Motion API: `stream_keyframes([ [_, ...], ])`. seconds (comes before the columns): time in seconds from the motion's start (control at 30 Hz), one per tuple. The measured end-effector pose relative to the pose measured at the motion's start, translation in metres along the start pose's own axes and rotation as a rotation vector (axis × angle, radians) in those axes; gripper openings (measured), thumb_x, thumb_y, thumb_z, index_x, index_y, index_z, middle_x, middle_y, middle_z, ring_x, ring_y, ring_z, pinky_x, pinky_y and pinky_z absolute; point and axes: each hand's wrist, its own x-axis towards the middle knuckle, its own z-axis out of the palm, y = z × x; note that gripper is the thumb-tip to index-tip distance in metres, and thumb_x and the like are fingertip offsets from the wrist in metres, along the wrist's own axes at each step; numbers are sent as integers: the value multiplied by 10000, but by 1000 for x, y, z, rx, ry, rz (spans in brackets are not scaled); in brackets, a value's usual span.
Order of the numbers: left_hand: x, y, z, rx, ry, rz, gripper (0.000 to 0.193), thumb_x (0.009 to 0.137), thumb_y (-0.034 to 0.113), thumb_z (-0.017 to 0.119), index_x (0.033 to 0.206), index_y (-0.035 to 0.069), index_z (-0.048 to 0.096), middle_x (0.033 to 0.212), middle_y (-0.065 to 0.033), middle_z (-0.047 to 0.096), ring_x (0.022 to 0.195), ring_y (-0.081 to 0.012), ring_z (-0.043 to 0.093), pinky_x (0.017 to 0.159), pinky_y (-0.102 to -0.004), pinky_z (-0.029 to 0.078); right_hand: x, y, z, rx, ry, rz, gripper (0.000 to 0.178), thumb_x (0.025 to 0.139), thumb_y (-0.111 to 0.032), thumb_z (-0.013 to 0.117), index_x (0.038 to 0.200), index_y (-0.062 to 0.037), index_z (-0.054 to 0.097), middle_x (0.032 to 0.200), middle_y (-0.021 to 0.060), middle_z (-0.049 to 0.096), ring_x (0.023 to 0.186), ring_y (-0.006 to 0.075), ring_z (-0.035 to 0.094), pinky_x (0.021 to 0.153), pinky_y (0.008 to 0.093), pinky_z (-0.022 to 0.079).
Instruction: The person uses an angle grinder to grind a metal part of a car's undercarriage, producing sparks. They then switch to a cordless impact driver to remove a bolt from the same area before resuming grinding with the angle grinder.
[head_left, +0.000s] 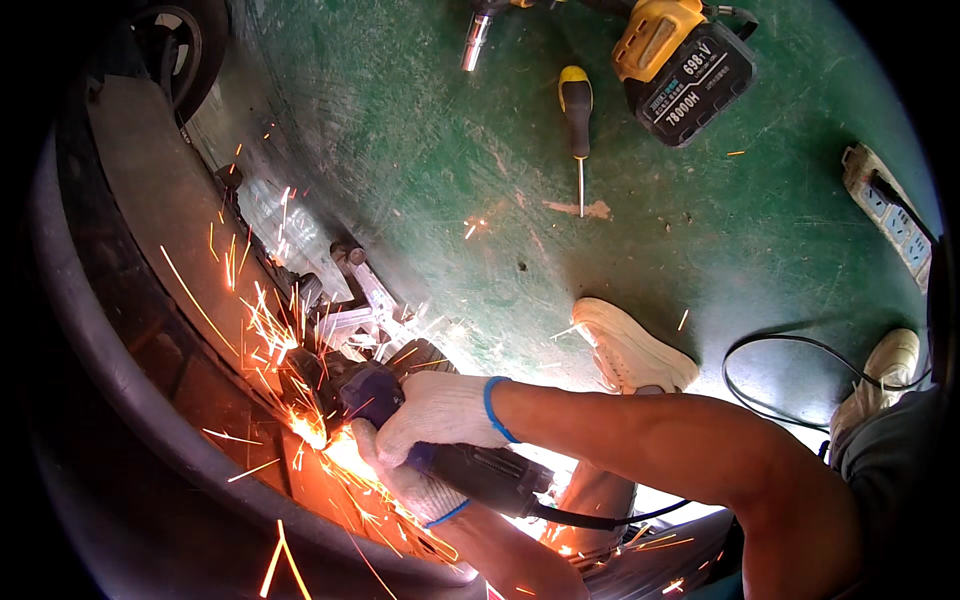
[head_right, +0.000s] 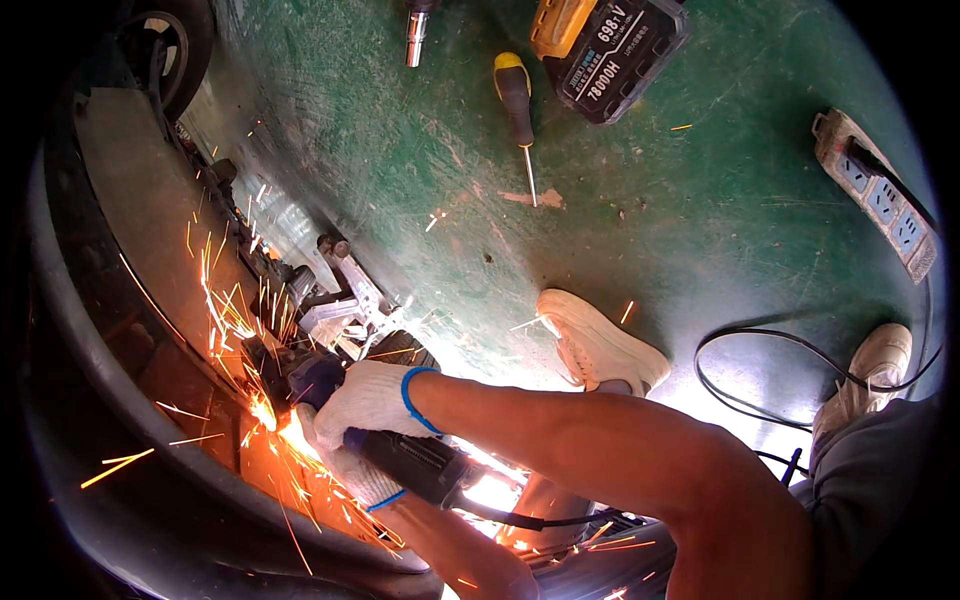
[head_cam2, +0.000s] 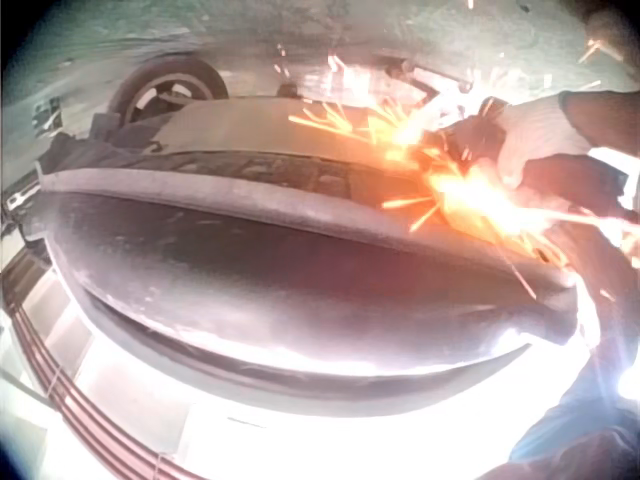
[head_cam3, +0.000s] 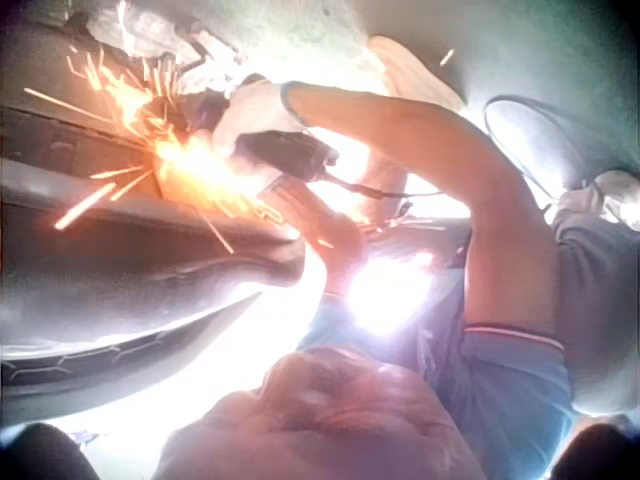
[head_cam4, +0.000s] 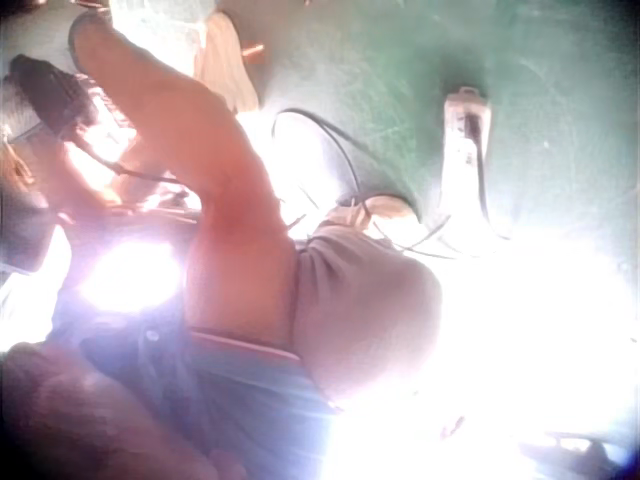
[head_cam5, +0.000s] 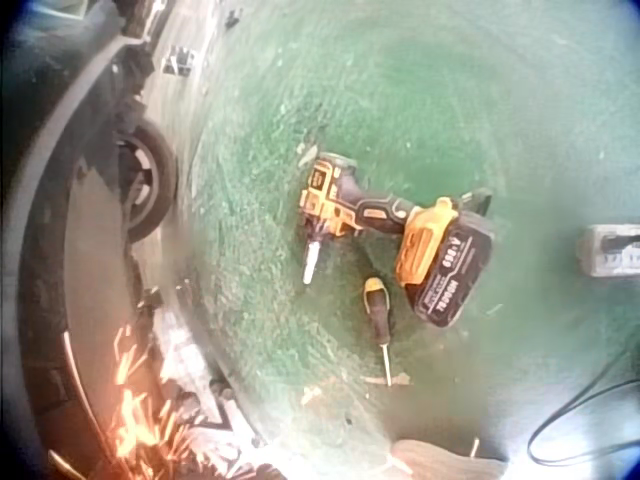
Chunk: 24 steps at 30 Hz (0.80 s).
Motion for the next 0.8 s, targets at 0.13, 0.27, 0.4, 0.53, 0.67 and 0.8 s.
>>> stream_keyframes([
  [0.13,-1,0,-6,0,15,8,554,1072,475,510,1384,23,581,1299,-141,617,1159,-260,634,1036,-445,510,-3,-1,0,31,-24,-30,363,697,-268,812,878,43,760,812,114,723,749,203,672,687,362,527],
  [0.27,-2,-2,-2,0,-3,8,550,1070,473,514,1383,26,582,1301,-139,617,1161,-259,633,1037,-443,510,17,17,0,101,-61,-16,322,699,-264,813,841,17,743,791,96,711,735,191,663,671,351,525],
  [0.4,-2,-3,-4,-9,-9,5,547,1069,471,517,1381,28,584,1303,-138,618,1162,-258,633,1038,-441,510,18,20,-3,103,-51,-42,285,703,-233,804,849,6,750,780,76,708,712,183,654,653,358,522],
  [0.53,-4,-4,-6,-25,10,19,543,1067,469,521,1380,30,585,1306,-136,618,1164,-257,632,1039,-439,510,2,1,1,8,-10,31,261,711,-210,793,863,1,759,779,75,706,740,181,650,674,359,516],
  [0.67,-3,-5,-5,-28,1,17,539,1065,467,524,1379,32,587,1308,-134,618,1166,-256,632,1040,-437,510,16,12,-1,-34,-7,20,287,695,-208,804,883,4,761,799,81,708,780,182,655,709,359,519],
  [0.8,-4,-7,-2,-38,0,17,536,1064,465,528,1377,34,588,1311,-132,618,1168,-256,632,1041,-436,510,26,30,-3,188,-92,-157,359,679,-206,822,951,19,757,856,91,716,804,200,665,728,369,525],
])
